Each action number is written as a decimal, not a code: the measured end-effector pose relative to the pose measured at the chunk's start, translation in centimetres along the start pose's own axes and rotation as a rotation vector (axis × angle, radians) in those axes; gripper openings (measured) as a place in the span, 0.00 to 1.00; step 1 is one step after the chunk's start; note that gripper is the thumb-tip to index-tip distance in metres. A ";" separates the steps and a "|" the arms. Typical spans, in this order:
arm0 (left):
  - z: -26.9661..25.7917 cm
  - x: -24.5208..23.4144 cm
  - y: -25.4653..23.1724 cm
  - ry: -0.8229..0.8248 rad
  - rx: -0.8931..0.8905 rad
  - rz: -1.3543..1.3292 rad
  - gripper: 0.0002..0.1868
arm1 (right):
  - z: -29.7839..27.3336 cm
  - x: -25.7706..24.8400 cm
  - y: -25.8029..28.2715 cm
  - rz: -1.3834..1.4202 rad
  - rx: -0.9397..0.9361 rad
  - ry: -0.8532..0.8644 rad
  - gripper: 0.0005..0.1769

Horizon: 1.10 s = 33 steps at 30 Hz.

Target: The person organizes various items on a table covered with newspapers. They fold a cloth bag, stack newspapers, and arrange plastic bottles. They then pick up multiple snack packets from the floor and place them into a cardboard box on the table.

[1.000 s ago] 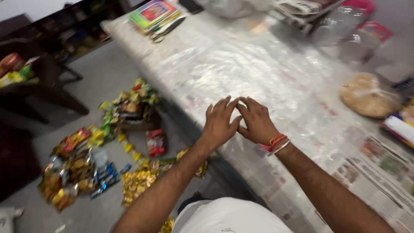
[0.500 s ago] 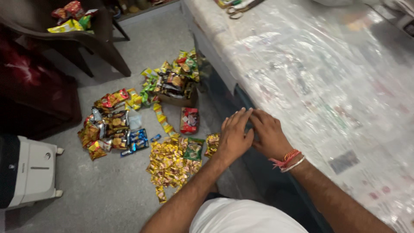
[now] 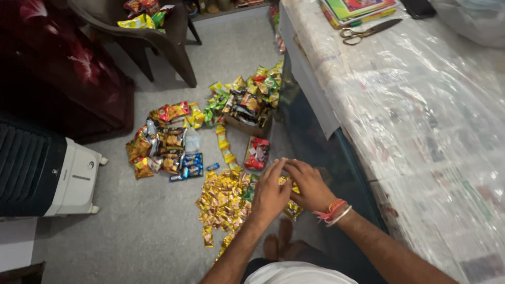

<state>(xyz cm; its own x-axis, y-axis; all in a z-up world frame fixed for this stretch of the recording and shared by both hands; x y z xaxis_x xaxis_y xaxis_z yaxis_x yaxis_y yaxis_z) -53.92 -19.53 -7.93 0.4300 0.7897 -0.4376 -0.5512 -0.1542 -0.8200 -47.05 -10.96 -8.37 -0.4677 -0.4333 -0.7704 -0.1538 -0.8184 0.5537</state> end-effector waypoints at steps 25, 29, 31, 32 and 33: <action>5.1 18.0 56.7 -0.171 -1.049 -0.460 0.22 | 10.0 43.5 -45.1 0.344 0.761 -0.023 0.24; 5.8 22.1 68.7 -0.250 -1.232 -0.593 0.22 | 10.3 54.3 -57.6 0.320 0.907 -0.021 0.16; 6.4 23.6 73.5 -0.273 -1.308 -0.537 0.25 | 10.0 58.6 -62.9 0.375 1.023 -0.039 0.15; 7.1 24.7 74.9 -0.274 -1.276 -0.579 0.26 | 10.2 60.9 -65.0 0.425 1.076 -0.026 0.14; 7.6 25.7 75.9 -0.275 -1.243 -0.621 0.28 | 10.3 62.9 -67.1 0.456 1.142 -0.025 0.13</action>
<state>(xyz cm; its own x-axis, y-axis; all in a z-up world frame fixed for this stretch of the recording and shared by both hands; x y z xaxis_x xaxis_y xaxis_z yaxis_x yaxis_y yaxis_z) -90.12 -6.39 -78.60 0.1358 0.9879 0.0756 0.7147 -0.0448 -0.6980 -75.06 20.64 -90.72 -0.6928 -0.5753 -0.4347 -0.6395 0.2116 0.7391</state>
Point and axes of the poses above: each hand's wrist, its own z-axis towards the middle knuckle, its own x-axis out of the palm, y = z × x, the point moved 10 cm from there along z, towards the middle knuckle, and after that the axes turned 13 degrees about -y, right-handed, at the moved point
